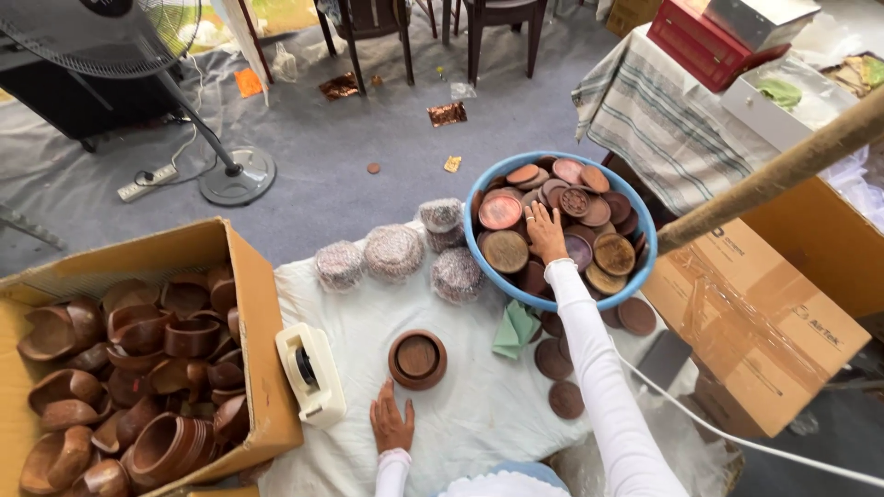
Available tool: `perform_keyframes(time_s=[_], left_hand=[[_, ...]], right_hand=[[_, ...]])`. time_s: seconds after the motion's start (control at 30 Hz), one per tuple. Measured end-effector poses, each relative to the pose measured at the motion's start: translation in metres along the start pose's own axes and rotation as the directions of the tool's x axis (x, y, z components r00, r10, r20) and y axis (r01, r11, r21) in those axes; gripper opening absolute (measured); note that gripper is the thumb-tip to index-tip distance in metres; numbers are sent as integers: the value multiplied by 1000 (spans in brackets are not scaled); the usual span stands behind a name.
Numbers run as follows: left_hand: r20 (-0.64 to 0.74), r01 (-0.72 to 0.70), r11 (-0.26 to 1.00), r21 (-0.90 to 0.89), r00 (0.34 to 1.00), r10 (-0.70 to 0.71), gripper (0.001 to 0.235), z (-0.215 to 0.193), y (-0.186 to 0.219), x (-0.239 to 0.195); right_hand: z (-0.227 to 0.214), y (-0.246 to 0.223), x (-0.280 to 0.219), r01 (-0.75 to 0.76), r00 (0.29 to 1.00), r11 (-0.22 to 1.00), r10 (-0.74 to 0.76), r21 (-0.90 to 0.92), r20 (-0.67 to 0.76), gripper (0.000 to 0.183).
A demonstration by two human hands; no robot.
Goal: The person wipes the inside of a small wooden bowl with a green cloth, then picks up several round wooden discs from a blue basin and wipes each one individually. The person places the cleaned discs on the table and continues wiping additional discs one by one.
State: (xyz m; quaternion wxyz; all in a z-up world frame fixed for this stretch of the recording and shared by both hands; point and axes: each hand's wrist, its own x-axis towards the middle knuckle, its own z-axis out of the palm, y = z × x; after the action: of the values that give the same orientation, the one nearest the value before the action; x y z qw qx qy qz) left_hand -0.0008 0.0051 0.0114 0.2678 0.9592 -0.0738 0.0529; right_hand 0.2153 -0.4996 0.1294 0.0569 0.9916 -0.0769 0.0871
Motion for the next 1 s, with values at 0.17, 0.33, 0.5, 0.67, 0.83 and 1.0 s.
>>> perform_keyframes(time_s=[0.17,0.33,0.5,0.67,0.83,1.0], left_hand=[[14,19,1000,-11,1000,-18,65,6,-2,0],[52,34,999,-2,998,-34,66,3,-2,1],[1,5,1000,-24,1000,-5,64,0,0,0],[-32,-21,999,-37,999,20,64,-1,2,-1],[-50,-34,998,-52,998,31,62,-2,2,-3],[-37,-37,998,-57,999,35,62,3,1,-2]], right_hand=[[-14,-1,14,-44,996,997,49,-60,77,111],[-50,-14,15,14,989,989,8,-148,150,99],[2,25,8,120,992,977,-113,-175,51,85],[-32,48,-19,52,986,987,-75,-153,-148,49],[-134,45,-59,-234,859,818,427,525,-283,47],[-72,85,-75,-331,777,426,630,842,-14,44]])
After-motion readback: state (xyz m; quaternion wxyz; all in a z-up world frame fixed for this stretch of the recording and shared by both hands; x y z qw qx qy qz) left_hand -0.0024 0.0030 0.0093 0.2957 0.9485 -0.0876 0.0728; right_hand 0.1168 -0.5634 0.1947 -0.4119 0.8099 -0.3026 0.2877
